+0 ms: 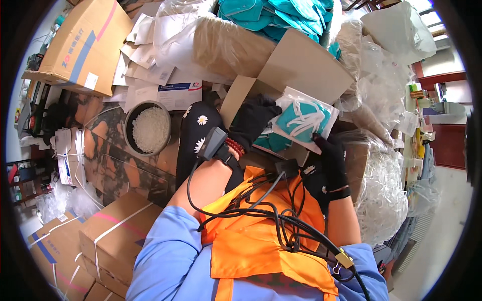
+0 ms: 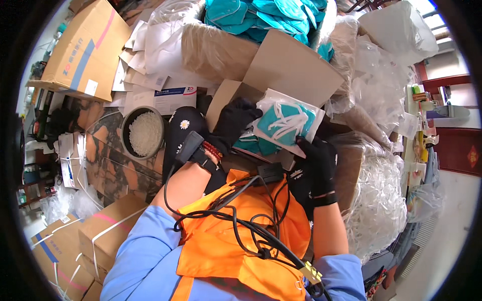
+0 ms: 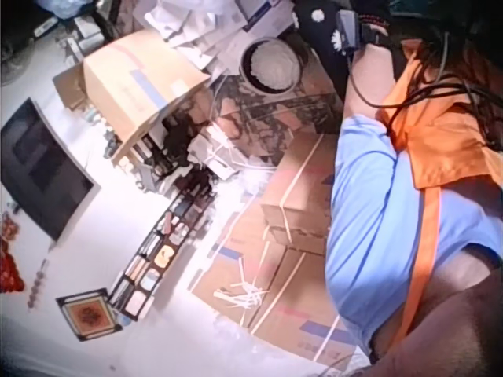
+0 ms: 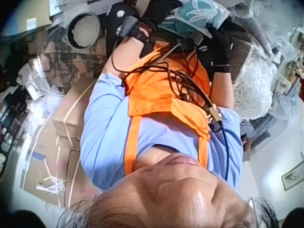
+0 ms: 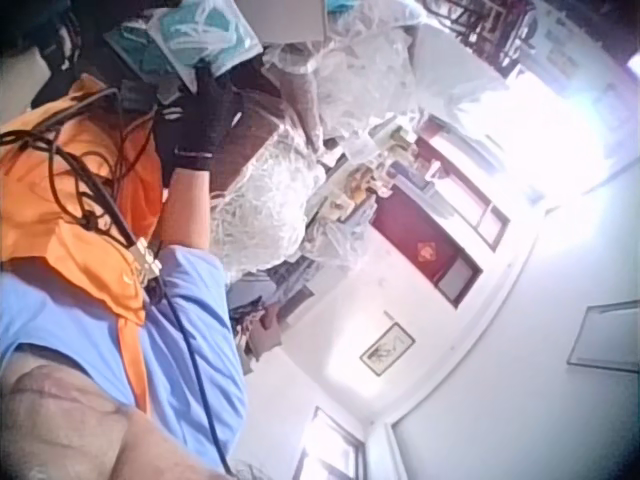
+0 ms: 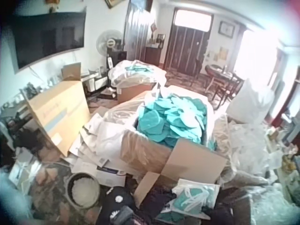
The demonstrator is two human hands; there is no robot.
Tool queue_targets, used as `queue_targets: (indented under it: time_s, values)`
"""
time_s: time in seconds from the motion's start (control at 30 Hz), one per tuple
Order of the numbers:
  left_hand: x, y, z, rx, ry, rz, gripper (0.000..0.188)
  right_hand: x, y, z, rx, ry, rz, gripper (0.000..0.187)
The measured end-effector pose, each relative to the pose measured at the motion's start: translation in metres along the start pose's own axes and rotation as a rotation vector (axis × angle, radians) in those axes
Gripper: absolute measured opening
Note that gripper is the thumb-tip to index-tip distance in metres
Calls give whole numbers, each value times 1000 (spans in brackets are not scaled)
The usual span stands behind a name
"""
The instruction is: The recorder is picking up individual green face masks from a large bin and packing them into small cardboard boxes.
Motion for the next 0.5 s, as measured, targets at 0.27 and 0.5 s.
queue_targets:
  time_s: [0.27,0.5]
  values:
    - [-8,9,-3,6,113,145,21,-6,-5,-3,42,-140,-2,26]
    - [-2,15,-12,-229,211,57,20,-6,-12,4,-55,-120,66,21]
Point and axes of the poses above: each hand's wrist, its own x-axis towards the middle knuckle, its own z-axis out of the back of the hand, y = z × x, the point moved 4 cm from there along x, towards the middle knuckle, and after that the axes turned 10 degrees about -z, right-handed, at the moved point
